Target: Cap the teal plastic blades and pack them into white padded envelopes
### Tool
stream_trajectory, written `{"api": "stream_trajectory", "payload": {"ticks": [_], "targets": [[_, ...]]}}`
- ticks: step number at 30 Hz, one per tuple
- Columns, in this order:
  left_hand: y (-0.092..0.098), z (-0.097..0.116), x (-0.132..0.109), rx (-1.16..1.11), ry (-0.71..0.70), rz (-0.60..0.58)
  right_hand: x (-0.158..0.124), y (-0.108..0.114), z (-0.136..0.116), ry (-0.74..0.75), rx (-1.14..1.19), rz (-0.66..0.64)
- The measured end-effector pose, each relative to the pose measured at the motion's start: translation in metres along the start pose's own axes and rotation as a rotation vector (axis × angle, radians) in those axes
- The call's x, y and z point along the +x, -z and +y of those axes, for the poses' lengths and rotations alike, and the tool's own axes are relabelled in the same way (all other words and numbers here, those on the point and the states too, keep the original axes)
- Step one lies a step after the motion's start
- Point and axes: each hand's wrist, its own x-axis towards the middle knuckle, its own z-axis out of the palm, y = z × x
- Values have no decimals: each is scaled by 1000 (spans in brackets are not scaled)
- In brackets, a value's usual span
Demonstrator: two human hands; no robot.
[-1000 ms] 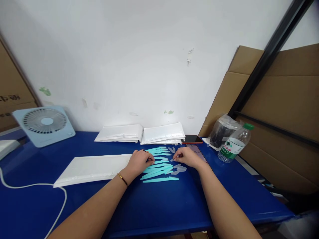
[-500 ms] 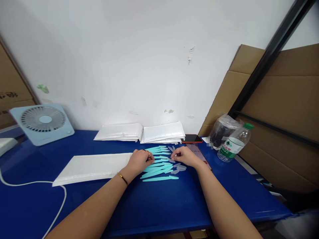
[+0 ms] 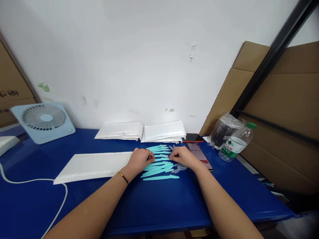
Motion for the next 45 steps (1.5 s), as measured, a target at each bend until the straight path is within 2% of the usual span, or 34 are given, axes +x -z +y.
{"api": "stream_trajectory", "payload": {"ticks": [5, 10, 14, 18, 24, 34, 36, 39, 42, 45], "targets": [[-5, 1, 3, 30, 11, 26, 10, -14, -1, 65, 17, 55], [2, 3, 1, 7, -9, 69, 1, 6, 11, -46, 80, 78], [6, 3, -3, -63, -62, -37, -12, 25, 22, -78, 161, -65], [4, 3, -2, -38, -42, -70, -12, 22, 26, -56, 186, -195], [2, -1, 1, -55, 49, -61, -6, 11, 21, -120, 141, -43], [-7, 3, 5, -9, 41, 4, 7, -14, 11, -44, 150, 36], [-7, 5, 6, 13, 37, 19, 8, -13, 8, -34, 143, 56], [-1, 9, 2, 26, 38, 56, 3, -2, 8, -76, 121, 82], [7, 13, -5, 14, 14, 14, -9, 18, 13, -161, 111, 4], [11, 17, -10, 19, -23, -78, -20, 32, 19, -247, 112, -190]]}}
